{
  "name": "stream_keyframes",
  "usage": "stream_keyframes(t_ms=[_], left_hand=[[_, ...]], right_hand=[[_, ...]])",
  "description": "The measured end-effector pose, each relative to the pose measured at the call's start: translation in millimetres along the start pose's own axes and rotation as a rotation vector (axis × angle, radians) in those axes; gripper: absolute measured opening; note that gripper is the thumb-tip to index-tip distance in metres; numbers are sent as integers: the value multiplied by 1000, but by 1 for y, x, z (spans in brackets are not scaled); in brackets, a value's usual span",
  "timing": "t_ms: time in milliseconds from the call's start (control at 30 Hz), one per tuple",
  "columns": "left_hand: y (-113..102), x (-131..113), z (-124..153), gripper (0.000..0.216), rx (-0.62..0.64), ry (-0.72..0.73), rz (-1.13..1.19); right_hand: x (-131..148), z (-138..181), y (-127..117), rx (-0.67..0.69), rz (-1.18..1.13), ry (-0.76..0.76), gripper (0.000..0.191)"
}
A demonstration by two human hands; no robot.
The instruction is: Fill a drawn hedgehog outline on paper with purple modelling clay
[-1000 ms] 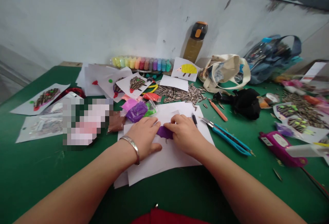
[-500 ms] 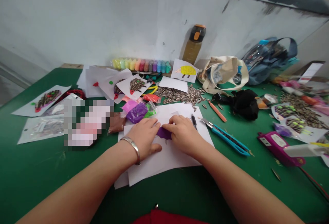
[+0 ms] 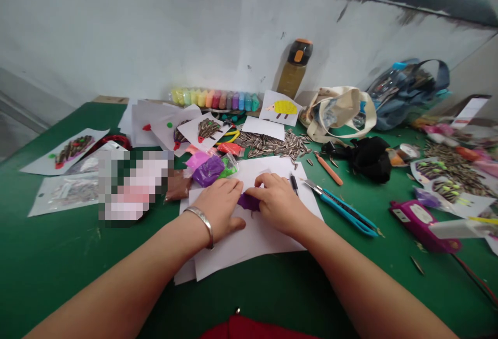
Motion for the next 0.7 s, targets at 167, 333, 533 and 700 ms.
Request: stream_keyframes(t_ms=[167, 333, 533, 700], left_hand=[[-1, 1, -1, 76, -20, 0, 6], [0, 1, -1, 73, -24, 10, -9], [0, 1, -1, 74, -36, 18, -18], [0, 1, -1, 75, -41, 17, -11]], right_hand=[[5, 0, 1, 1, -10, -44, 33], [4, 0, 0, -10, -24, -31, 31], [7, 0, -2, -7, -1, -54, 26], [9, -1, -1, 2, 17, -57, 31]])
Point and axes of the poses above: each hand's wrist, its own z-axis away from the middle knuckle, its own y-axis out of the palm, x = y × z, the point moved 9 cm from there along -z, towards the middle knuckle, and after that the axes turned 3 degrees about x, right-handed, at the moved point
